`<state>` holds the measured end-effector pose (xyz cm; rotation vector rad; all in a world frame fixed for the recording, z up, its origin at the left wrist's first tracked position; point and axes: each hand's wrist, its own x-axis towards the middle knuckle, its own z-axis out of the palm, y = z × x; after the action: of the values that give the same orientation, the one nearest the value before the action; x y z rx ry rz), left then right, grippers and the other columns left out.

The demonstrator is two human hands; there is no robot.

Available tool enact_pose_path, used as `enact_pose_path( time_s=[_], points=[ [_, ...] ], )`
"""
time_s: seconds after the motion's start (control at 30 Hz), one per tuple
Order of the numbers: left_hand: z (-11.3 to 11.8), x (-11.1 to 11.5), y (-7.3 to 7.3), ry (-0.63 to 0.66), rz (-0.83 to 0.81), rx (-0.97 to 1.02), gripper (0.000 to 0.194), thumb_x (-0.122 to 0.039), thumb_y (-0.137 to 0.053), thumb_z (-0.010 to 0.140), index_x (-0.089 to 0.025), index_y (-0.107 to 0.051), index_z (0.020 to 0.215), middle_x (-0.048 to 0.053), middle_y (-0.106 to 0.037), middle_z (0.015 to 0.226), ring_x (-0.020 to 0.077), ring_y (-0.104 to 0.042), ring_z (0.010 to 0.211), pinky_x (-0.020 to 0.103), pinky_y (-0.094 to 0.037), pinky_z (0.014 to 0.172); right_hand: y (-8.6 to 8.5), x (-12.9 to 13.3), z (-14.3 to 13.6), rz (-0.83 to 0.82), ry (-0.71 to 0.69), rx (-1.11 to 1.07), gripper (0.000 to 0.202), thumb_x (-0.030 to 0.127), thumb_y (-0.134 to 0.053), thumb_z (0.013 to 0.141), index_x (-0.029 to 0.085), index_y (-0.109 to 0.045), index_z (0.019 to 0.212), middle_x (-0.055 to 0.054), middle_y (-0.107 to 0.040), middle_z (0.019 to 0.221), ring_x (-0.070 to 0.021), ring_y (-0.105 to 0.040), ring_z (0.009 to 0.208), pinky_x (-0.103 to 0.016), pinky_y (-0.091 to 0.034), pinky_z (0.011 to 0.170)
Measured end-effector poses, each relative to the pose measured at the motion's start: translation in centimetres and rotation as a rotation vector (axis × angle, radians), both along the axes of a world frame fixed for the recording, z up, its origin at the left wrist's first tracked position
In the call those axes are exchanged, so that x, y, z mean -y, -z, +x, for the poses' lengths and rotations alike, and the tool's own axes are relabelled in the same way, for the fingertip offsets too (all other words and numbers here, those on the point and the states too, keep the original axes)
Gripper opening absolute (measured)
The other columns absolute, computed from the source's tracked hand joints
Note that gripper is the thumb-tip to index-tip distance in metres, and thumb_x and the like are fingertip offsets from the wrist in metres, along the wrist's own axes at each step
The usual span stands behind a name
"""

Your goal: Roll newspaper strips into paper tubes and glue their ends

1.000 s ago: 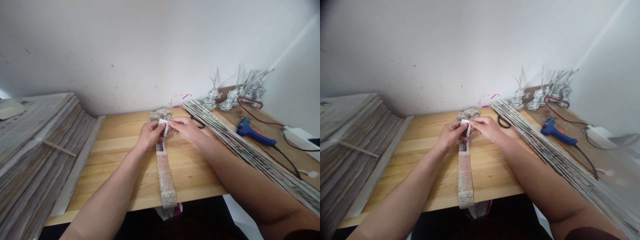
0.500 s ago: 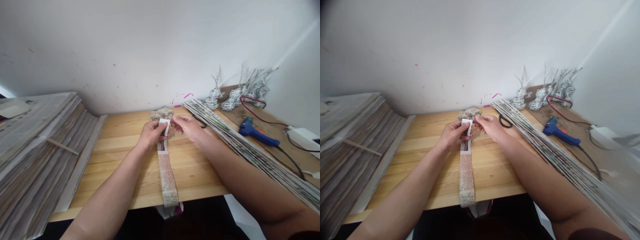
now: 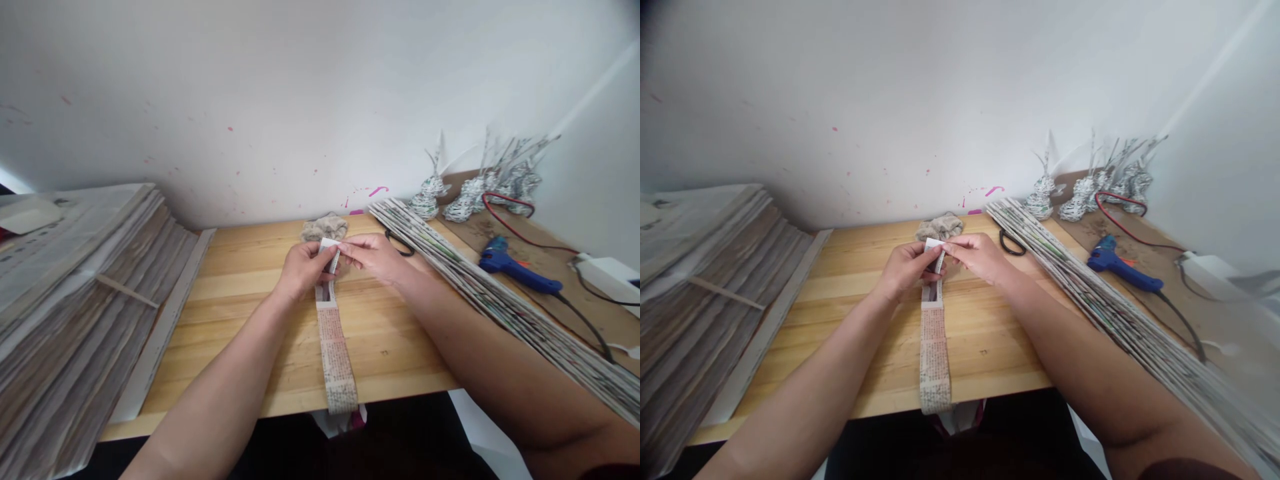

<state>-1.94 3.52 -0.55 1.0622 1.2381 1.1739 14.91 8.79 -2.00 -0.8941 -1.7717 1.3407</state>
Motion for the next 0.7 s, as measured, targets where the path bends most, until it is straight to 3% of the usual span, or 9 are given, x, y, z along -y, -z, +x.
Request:
enact_pose_path(
  time_s=[0.2,0.37,0.5,0.7],
  points=[
    [0.0,0.0,-0.1,-0.028,-0.016,-0.01,0.025,-0.037,-0.077,0.075,-0.013,-0.069,0.075,0.005,-0.068,0.065,0.0144,-0.065,0.055,0.023,-0.053,0.048,0.1,0.0,-0.1,-0.009,0.013,-0.024,0.036,0.048,-0.072,0.079,0.017,-0.078,0.097,0.0,-0.06,0.066,-0.0092,-0.044,0.055,-0.025,-0.031,0.049],
    [-0.2,0.2,-0.5,0.046,-0.022,0.081,0.032,-0.042,-0.077,0.075,-0.011,-0.069,0.078,0.006,-0.068,0.065,0.012,-0.063,0.052,0.02,-0.052,0.047,-1.0,0.3,0.1,-0.05,-0.08,-0.071,0.031,0.046,-0.072,0.08,0.016,-0.077,0.088,-0.001,-0.061,0.068,-0.01,-0.048,0.059,-0.025,-0.037,0.052],
    [-0.2,0.3,-0.6,0.079,-0.013,0.09,0.036,-0.045,-0.078,0.072,-0.011,-0.069,0.078,0.006,-0.068,0.065,0.0121,-0.063,0.052,0.019,-0.05,0.045,-1.5,0.3,0.2,-0.067,-0.076,-0.084,0.034,0.047,-0.075,0.075,0.016,-0.077,0.088,-0.001,-0.062,0.067,-0.0107,-0.05,0.059,-0.025,-0.039,0.052],
    [0.2,0.3,-0.4,0.01,0.009,0.037,0.034,-0.045,-0.08,0.071,-0.013,-0.069,0.077,0.005,-0.068,0.065,0.0139,-0.064,0.053,0.022,-0.052,0.046,-1.0,0.2,0.1,-0.085,-0.055,-0.103,0.033,0.045,-0.077,0.074,0.016,-0.077,0.088,-0.001,-0.063,0.067,-0.0104,-0.051,0.058,-0.025,-0.038,0.051]
  ],
)
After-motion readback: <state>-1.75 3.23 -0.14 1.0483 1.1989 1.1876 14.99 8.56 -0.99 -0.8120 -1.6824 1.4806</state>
